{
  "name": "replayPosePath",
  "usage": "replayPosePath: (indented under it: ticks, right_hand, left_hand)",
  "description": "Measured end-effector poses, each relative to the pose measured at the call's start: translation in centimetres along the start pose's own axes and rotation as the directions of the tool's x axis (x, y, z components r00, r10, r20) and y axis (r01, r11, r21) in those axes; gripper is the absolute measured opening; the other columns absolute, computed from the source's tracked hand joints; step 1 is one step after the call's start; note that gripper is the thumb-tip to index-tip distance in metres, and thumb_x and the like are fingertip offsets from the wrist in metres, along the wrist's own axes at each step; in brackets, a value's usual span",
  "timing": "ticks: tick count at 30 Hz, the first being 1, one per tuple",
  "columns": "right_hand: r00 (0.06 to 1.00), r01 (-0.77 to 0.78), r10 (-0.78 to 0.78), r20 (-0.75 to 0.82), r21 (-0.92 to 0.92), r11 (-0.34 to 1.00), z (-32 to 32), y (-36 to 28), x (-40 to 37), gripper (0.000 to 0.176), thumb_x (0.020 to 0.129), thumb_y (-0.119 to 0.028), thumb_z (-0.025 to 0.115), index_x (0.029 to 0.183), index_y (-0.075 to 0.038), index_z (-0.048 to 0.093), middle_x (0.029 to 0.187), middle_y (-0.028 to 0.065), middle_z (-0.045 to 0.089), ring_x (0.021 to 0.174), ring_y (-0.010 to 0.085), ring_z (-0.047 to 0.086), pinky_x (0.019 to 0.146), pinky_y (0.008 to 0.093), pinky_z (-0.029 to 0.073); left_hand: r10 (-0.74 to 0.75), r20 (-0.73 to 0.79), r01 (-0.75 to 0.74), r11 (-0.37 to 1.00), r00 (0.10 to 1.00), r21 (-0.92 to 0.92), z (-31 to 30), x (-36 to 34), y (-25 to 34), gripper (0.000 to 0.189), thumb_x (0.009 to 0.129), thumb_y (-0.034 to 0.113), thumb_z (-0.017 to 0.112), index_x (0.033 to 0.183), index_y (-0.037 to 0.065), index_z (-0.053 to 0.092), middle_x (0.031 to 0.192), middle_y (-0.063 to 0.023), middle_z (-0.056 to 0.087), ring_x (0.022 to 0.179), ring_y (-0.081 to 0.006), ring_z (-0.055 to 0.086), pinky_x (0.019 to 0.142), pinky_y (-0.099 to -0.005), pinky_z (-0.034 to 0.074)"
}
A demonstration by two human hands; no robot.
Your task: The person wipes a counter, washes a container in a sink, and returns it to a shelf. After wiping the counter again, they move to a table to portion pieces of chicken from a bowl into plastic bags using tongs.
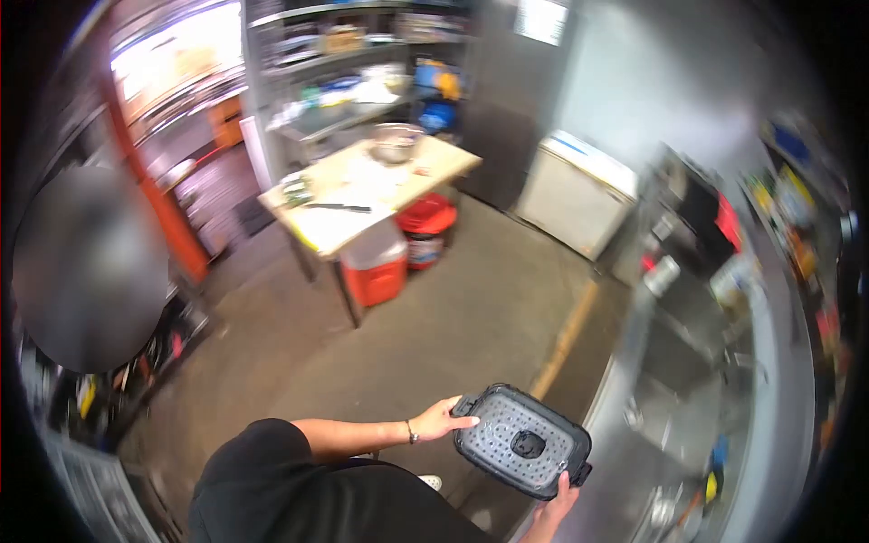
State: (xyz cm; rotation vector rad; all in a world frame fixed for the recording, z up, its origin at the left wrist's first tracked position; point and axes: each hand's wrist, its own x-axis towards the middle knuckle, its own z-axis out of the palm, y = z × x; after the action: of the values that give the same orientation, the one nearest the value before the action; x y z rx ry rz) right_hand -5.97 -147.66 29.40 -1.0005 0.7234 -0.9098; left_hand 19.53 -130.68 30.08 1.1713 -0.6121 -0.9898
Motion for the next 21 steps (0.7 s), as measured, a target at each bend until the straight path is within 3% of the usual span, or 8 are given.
replayPosePath:
  ticks: [6, 8, 9, 11, 16, 18, 20, 21]
  right_hand:
    - [0.855, -0.241, 0.251, 0.454, -0.081, 0.967, 19.9, 6.2, -1.3, 0.057, 0.081, -0.008, 0.057, 0.133, 0.0, 0.037, 0.127, 0.0118, 0.047, 0.112, 0.0225, 0.048, 0.098, 0.0353, 0.035]
    - [0.836, -0.212, 0.356, 0.418, -0.352, 0.912, 28.5, 4.8, -6.4, 0.052, 0.085, -0.012, 0.056, 0.133, -0.001, 0.038, 0.121, 0.0152, 0.051, 0.107, 0.0301, 0.05, 0.091, 0.0408, 0.042]
    - [0.756, -0.247, 0.428, 0.495, -0.39, 0.887, 32.4, 5.0, -8.8, 0.061, 0.086, -0.011, 0.054, 0.139, -0.002, 0.026, 0.137, 0.0165, 0.035, 0.12, 0.028, 0.04, 0.1, 0.0402, 0.035]
    - [0.62, -0.238, 0.45, 0.643, -0.392, 0.889, 37.5, 9.8, -11.4, 0.054, 0.087, -0.01, 0.053, 0.136, -0.001, 0.032, 0.132, 0.0167, 0.041, 0.116, 0.0291, 0.044, 0.098, 0.0411, 0.037]
    - [0.342, -0.206, 0.584, 0.736, -0.547, 0.811, 49.1, 20.5, -21.5, 0.047, 0.086, -0.014, 0.058, 0.126, 0.004, 0.043, 0.117, 0.0155, 0.053, 0.106, 0.0269, 0.052, 0.092, 0.04, 0.041]
    - [0.253, -0.062, 0.631, 0.733, -0.638, 0.767, 53.4, 23.4, -25.5, 0.052, 0.085, -0.019, 0.06, 0.13, 0.002, 0.041, 0.117, 0.0172, 0.053, 0.106, 0.0275, 0.052, 0.092, 0.0406, 0.041]
    - [-0.025, -0.307, 0.487, 0.873, -0.471, 0.827, 57.6, 26.7, -30.4, 0.057, 0.079, -0.006, 0.057, 0.132, 0.0, 0.038, 0.125, 0.01, 0.048, 0.113, 0.0225, 0.046, 0.1, 0.0365, 0.033]
    - [-0.116, -0.307, 0.488, 0.865, -0.499, 0.81, 59.6, 27.9, -32.4, 0.061, 0.078, -0.003, 0.056, 0.135, -0.004, 0.035, 0.127, 0.0082, 0.047, 0.116, 0.0219, 0.043, 0.102, 0.0366, 0.03]
  left_hand:
    - [0.162, -0.498, -0.161, 0.986, 0.852, 0.045, -14.3, -14.4, 1.0, 0.043, 0.084, 0.025, 0.066, 0.117, 0.003, 0.051, 0.105, -0.0022, 0.06, 0.098, -0.0101, 0.053, 0.089, -0.0279, 0.043]
    - [0.188, -0.651, -0.17, 0.981, 0.736, 0.091, -17.7, -20.7, 2.4, 0.044, 0.084, 0.026, 0.066, 0.118, 0.003, 0.051, 0.105, -0.003, 0.06, 0.098, -0.0105, 0.053, 0.09, -0.0288, 0.042]
    - [0.248, -0.717, -0.197, 0.968, 0.652, 0.155, -19.5, -23.9, 2.8, 0.045, 0.083, 0.027, 0.067, 0.118, 0.003, 0.052, 0.105, -0.0036, 0.061, 0.098, -0.0106, 0.053, 0.09, -0.0291, 0.042]
    - [0.264, -0.806, -0.204, 0.962, 0.529, 0.181, -23.6, -30.4, 2.5, 0.045, 0.083, 0.025, 0.067, 0.119, 0.003, 0.051, 0.106, -0.0041, 0.061, 0.099, -0.0112, 0.053, 0.091, -0.0295, 0.042]
    - [0.255, -0.946, -0.321, 0.929, 0.197, 0.184, -30.0, -46.1, 1.6, 0.042, 0.083, 0.016, 0.065, 0.12, 0.002, 0.049, 0.107, -0.0036, 0.06, 0.099, -0.0108, 0.054, 0.088, -0.0277, 0.045]
    - [0.228, -0.973, -0.325, 0.923, 0.027, 0.207, -31.2, -51.3, 1.7, 0.039, 0.083, 0.014, 0.065, 0.118, 0.002, 0.05, 0.106, -0.0031, 0.06, 0.098, -0.0103, 0.054, 0.087, -0.0275, 0.045]
    - [0.199, -0.975, -0.35, 0.91, -0.103, 0.222, -31.5, -55.6, 2.5, 0.038, 0.083, 0.014, 0.065, 0.117, 0.002, 0.051, 0.105, -0.0031, 0.06, 0.097, -0.0099, 0.055, 0.087, -0.0272, 0.045]
    - [0.172, -0.967, -0.376, 0.897, -0.187, 0.232, -31.7, -57.7, 3.0, 0.037, 0.083, 0.014, 0.065, 0.115, 0.002, 0.051, 0.105, -0.0032, 0.06, 0.096, -0.0096, 0.055, 0.086, -0.0269, 0.045]
